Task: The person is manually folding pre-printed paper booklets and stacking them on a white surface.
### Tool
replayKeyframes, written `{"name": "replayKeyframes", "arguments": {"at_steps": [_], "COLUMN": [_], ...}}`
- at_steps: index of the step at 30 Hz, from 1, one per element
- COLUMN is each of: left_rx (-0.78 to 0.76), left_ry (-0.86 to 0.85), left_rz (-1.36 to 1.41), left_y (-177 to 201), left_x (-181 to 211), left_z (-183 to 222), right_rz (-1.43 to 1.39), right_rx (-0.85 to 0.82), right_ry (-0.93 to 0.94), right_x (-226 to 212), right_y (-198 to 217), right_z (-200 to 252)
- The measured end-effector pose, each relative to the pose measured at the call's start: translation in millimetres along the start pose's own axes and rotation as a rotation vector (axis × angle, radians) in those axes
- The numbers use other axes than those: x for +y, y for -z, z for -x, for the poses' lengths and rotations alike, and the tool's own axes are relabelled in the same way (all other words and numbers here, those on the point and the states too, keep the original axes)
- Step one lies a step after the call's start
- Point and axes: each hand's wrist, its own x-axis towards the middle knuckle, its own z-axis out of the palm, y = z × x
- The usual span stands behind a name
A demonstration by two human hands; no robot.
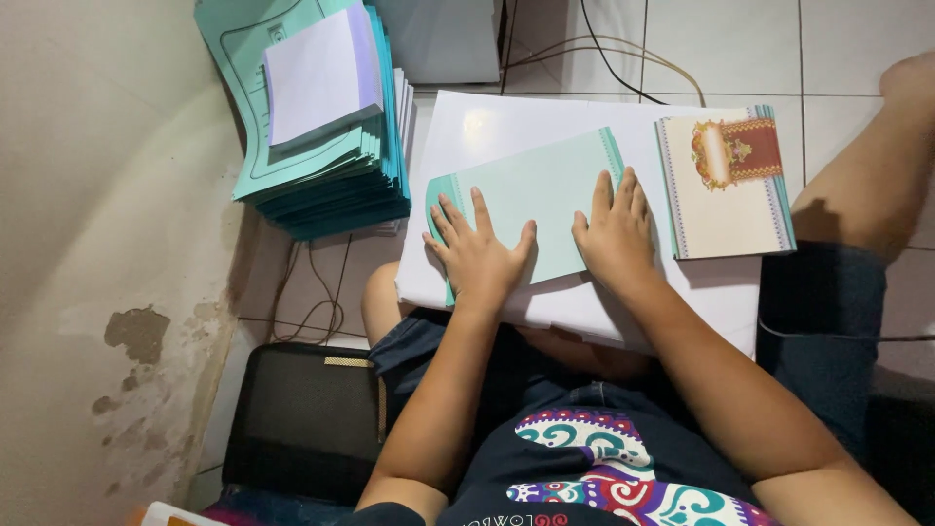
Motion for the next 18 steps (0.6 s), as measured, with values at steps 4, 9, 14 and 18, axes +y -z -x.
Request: {"name": "replayKeyframes", "arguments": {"at_steps": [4, 9, 14, 18], "left_rx": [-0.008, 0.005, 0.034, 0.029], "left_ry": [0.004, 0.0, -0.013, -0.03], "left_rz": [-0.005, -0.019, 0.029, 0.036], "left_y": [2.3, -7.2, -16.2, -23.2], "left_x": [1.5, -3.6, -8.7, -14.0], "left_z": [-2.7, -2.5, -3.0, -6.8], "right_rz": [0.094, 0.257, 0.086, -0.058], "right_rx": [0.071, 0.193, 0.108, -0.023], "right_ry": [0.079, -0.116, -0.2, -0.346], "right_x": [22.2, 93.1, 131.8, 93.2], "right_y": [-2.7, 13.2, 4.0, 56.1], "right_z": [-3.8, -29.2, -36.9, -30.4]}}
